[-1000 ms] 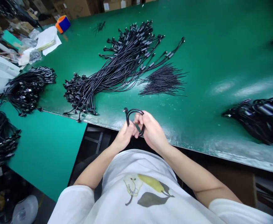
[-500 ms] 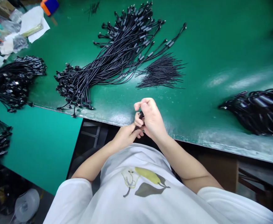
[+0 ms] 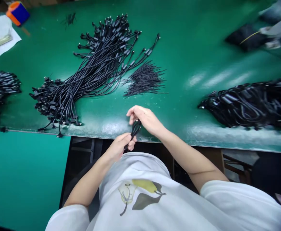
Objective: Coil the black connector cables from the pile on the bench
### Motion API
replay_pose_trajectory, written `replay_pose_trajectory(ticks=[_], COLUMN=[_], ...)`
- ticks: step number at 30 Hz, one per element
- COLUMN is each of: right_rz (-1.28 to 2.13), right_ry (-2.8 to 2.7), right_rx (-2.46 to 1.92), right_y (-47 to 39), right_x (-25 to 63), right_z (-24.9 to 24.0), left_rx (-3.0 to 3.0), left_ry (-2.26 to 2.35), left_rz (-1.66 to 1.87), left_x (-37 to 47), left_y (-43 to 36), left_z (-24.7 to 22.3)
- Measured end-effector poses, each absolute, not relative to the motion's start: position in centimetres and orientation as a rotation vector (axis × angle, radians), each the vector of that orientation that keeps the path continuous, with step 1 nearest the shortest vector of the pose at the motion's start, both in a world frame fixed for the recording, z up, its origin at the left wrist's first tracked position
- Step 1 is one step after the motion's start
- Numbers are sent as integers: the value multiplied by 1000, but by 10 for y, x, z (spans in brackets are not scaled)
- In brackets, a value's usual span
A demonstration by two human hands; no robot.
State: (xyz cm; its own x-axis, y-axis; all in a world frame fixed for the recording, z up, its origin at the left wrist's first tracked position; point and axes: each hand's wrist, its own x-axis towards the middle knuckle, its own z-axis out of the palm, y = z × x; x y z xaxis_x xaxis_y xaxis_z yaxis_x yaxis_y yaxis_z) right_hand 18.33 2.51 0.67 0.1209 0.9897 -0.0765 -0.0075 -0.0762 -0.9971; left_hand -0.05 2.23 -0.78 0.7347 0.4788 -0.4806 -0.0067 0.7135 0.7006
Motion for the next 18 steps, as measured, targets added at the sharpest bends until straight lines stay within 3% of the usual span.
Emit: replay_pose_trajectory(ticks=[3, 5, 11, 15, 18], right_rz=[490, 253, 385, 342, 629], right_ry=[-1368, -1374, -1614, -1431, -1221], right_rx=[-1852, -2123, -2304, -2288, -2026], right_y=[28, 32, 36, 17, -2], right_x=[254, 301, 361, 340, 292], right_z=[-12, -24, -34, -22, -15], left_rx=[689, 695, 744, 755, 772], left_ry=[800, 849, 872, 880, 800], left_rz=[364, 400, 392, 450, 450], left_x=[-4, -5, 3, 6, 12], left_y=[26, 29, 32, 33, 33], left_z=[-6, -4, -5, -2, 1])
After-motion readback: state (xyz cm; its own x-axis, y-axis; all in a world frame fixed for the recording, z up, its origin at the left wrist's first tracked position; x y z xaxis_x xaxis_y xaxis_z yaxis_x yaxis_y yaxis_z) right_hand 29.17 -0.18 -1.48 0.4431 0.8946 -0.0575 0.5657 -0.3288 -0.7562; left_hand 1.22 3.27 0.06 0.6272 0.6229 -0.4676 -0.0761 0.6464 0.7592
